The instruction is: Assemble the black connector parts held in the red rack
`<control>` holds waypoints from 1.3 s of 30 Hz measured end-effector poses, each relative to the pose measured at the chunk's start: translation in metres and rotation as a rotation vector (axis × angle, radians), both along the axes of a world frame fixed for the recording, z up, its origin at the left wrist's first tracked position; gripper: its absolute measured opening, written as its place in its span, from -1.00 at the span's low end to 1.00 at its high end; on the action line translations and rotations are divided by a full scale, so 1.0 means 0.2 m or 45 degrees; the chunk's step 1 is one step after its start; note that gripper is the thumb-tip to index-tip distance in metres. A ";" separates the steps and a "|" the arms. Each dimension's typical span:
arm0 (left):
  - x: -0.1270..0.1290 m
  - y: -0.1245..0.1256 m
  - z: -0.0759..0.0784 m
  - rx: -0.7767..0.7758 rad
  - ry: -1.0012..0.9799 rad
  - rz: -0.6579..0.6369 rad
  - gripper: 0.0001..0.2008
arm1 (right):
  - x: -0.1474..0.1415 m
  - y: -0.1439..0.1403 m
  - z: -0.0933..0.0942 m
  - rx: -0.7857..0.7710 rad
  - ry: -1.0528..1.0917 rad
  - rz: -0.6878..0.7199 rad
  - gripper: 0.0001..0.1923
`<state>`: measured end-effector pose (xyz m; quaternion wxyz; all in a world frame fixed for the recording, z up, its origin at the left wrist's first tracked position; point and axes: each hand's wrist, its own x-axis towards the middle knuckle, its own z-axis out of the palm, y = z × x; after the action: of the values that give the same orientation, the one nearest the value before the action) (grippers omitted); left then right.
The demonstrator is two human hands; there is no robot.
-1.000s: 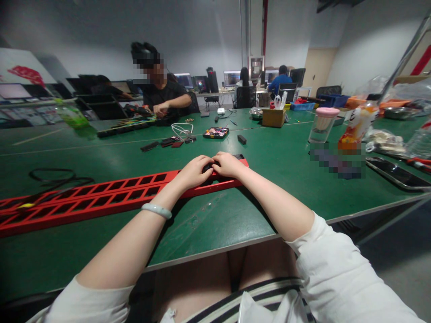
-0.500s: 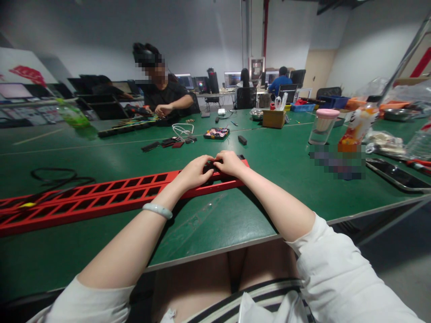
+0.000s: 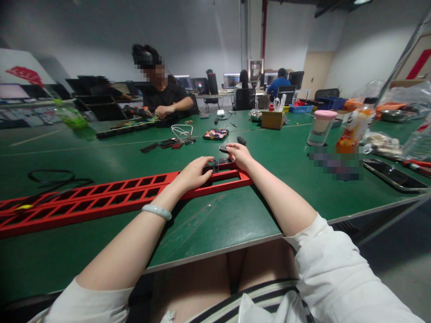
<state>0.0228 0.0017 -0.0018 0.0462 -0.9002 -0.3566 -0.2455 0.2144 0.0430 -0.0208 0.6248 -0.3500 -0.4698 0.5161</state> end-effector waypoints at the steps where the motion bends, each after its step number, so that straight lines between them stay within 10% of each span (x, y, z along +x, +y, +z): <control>1: 0.00 0.00 0.00 0.001 0.017 -0.005 -0.63 | 0.00 0.00 0.00 0.004 0.017 0.019 -0.74; 25: 0.00 -0.02 0.02 0.020 0.131 -0.029 -0.71 | -0.02 -0.14 0.02 0.402 -0.884 -0.218 -0.63; 39: 0.00 -0.02 0.04 -0.026 0.169 -0.141 -0.70 | 0.01 -0.14 0.00 0.416 -1.153 0.040 -0.56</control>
<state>0.0234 -0.0033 0.0053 0.0471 -0.9333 -0.3049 -0.1838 0.2173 0.0153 -0.0211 0.3962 -0.4297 -0.7748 0.2407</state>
